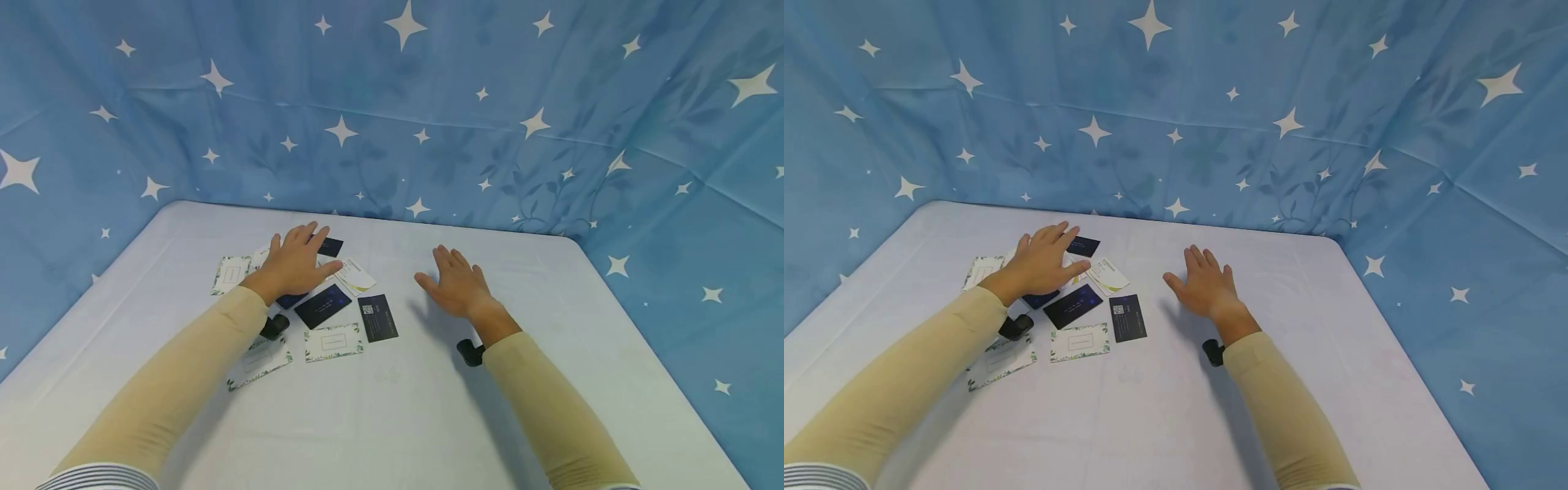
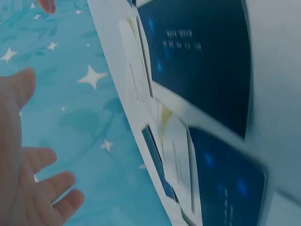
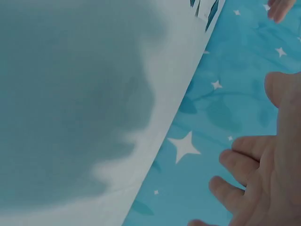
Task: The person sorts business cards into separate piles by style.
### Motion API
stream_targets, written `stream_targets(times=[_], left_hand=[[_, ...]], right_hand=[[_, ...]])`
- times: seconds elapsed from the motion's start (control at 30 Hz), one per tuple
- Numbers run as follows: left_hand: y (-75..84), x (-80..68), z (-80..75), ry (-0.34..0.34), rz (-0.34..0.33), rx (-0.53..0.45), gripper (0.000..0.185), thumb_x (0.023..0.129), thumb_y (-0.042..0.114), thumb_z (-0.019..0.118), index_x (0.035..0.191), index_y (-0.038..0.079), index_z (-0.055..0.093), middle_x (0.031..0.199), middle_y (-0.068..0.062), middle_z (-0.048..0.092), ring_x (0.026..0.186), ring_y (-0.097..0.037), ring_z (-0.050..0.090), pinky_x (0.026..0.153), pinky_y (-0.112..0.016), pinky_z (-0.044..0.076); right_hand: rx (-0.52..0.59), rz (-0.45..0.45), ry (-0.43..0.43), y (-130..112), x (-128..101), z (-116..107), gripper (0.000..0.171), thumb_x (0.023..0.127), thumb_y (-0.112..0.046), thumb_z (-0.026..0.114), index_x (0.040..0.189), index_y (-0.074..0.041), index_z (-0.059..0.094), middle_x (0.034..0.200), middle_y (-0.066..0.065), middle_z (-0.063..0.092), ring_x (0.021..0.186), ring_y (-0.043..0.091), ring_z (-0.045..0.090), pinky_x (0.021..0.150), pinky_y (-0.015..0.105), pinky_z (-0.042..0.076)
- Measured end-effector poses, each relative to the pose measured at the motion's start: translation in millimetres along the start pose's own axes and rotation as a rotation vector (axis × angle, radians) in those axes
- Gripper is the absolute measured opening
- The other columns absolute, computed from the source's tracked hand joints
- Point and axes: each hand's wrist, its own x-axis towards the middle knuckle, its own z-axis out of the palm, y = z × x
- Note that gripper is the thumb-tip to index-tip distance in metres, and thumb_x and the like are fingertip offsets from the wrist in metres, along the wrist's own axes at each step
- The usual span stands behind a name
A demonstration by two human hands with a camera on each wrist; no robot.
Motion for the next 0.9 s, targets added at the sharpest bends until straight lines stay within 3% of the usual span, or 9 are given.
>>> stream_targets(times=[0.17,0.3,0.47,0.53,0.77,0.9], left_hand=[[10.0,-1.1,5.9,-0.006,0.092,-0.067,0.081,0.100,0.054,0.051,0.160,0.007,0.022,0.164,-0.018,0.017,0.148,-0.041,0.017,0.110,-0.068,0.010],[20.4,-2.5,12.9,0.005,0.186,-0.185,0.077,0.099,0.047,0.059,0.157,0.007,0.030,0.162,-0.018,0.024,0.147,-0.041,0.020,0.110,-0.066,0.017],[28.2,-4.2,25.5,-0.030,0.283,-0.360,0.069,0.097,0.036,0.066,0.153,0.006,0.039,0.158,-0.017,0.032,0.146,-0.039,0.024,0.112,-0.062,0.021],[29.0,-4.7,30.5,-0.049,0.309,-0.385,0.066,0.097,0.032,0.067,0.151,0.005,0.041,0.157,-0.017,0.035,0.145,-0.039,0.027,0.112,-0.061,0.023],[29.3,-6.1,41.7,-0.155,0.273,-0.488,0.063,0.097,0.028,0.069,0.151,0.008,0.044,0.155,-0.012,0.040,0.145,-0.035,0.028,0.113,-0.056,0.025],[30.8,-5.9,44.0,-0.203,0.235,-0.459,0.064,0.096,0.032,0.069,0.152,0.012,0.044,0.153,-0.008,0.044,0.145,-0.032,0.029,0.112,-0.058,0.025]], right_hand=[[0.046,-0.076,0.037,-5.9,-7.9,4.6,0.072,0.105,-0.049,0.041,0.159,-0.005,0.024,0.163,0.013,0.024,0.150,0.035,0.017,0.116,0.058,0.014],[0.132,-0.132,0.052,-13.7,-16.0,9.1,0.074,0.102,-0.047,0.050,0.157,-0.003,0.028,0.160,0.015,0.031,0.147,0.035,0.026,0.116,0.054,0.021],[0.332,-0.181,-0.014,-24.2,-26.7,18.4,0.082,0.093,-0.044,0.067,0.156,-0.006,0.032,0.158,0.014,0.035,0.144,0.034,0.032,0.113,0.053,0.027],[0.379,-0.199,-0.044,-27.7,-29.9,22.8,0.082,0.091,-0.041,0.070,0.156,-0.007,0.034,0.157,0.013,0.037,0.144,0.033,0.033,0.113,0.053,0.028],[0.460,-0.265,-0.140,-36.7,-37.2,32.7,0.066,0.094,-0.032,0.069,0.150,-0.009,0.044,0.147,0.010,0.050,0.135,0.030,0.045,0.108,0.054,0.035],[0.439,-0.309,-0.192,-38.6,-40.0,33.2,0.061,0.095,-0.029,0.069,0.148,-0.009,0.047,0.144,0.009,0.052,0.133,0.028,0.047,0.109,0.052,0.035]])
